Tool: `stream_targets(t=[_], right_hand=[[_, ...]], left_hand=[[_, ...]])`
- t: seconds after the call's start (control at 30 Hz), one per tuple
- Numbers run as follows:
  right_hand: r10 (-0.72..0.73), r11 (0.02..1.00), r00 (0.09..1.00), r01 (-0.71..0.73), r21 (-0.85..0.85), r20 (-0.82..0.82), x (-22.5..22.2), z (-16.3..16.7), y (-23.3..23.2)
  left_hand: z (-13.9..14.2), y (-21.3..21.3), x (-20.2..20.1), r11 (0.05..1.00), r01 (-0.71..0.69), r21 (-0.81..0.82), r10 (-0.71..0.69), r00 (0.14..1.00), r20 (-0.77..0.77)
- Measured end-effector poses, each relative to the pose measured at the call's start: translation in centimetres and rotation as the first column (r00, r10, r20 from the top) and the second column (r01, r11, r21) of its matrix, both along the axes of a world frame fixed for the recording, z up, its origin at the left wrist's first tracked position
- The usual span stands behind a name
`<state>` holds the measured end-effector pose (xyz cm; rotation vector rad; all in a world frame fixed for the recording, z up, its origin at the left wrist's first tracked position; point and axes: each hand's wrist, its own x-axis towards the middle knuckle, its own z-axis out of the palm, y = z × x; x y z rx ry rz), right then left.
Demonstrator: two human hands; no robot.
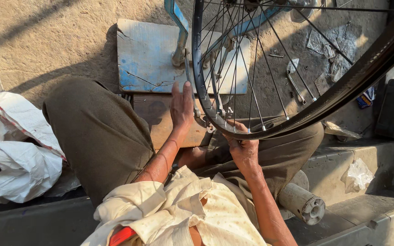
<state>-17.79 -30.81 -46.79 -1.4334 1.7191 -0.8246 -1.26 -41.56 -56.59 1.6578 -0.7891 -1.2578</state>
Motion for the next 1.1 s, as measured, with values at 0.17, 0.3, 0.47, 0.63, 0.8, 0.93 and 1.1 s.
stream_targets(t=[0.17, 0.3, 0.47, 0.63, 0.8, 0.93, 1.1], right_hand=[[-0.191, 0.969, 0.970, 0.161, 0.186, 0.153, -2.7, -0.4, 2.3], [-0.410, 0.899, 0.800, 0.275, 0.341, 0.438, -4.1, 0.8, 2.9], [-0.457, 0.883, 0.697, 0.278, 0.379, 0.553, -4.5, 2.5, 3.0], [-0.381, 0.925, 0.656, 0.282, 0.256, 0.651, -4.1, 2.6, 2.5], [-0.334, 0.941, 0.743, 0.300, 0.158, 0.579, -4.7, 2.4, 0.7], [-0.266, 0.963, 0.748, 0.241, 0.124, 0.608, -4.8, 2.5, -0.5], [-0.211, 0.976, 0.788, 0.203, 0.079, 0.579, -4.0, 1.9, -2.1]], left_hand=[[2.3, -3.0, 0.8, 0.946, 0.324, -0.020, -0.324, 0.946, -0.029], [3.1, -2.3, -1.0, 0.889, 0.391, -0.239, -0.397, 0.917, 0.025], [3.4, -1.6, -3.2, 0.803, 0.528, -0.277, -0.563, 0.824, -0.063], [5.0, -1.4, -3.2, 0.764, 0.640, -0.085, -0.644, 0.764, -0.031], [7.2, -1.7, -2.9, 0.742, 0.664, -0.092, -0.670, 0.729, -0.142], [8.2, -2.7, -2.9, 0.744, 0.657, -0.124, -0.659, 0.752, 0.025], [8.4, -2.9, -2.5, 0.733, 0.679, -0.039, -0.680, 0.731, -0.055]])
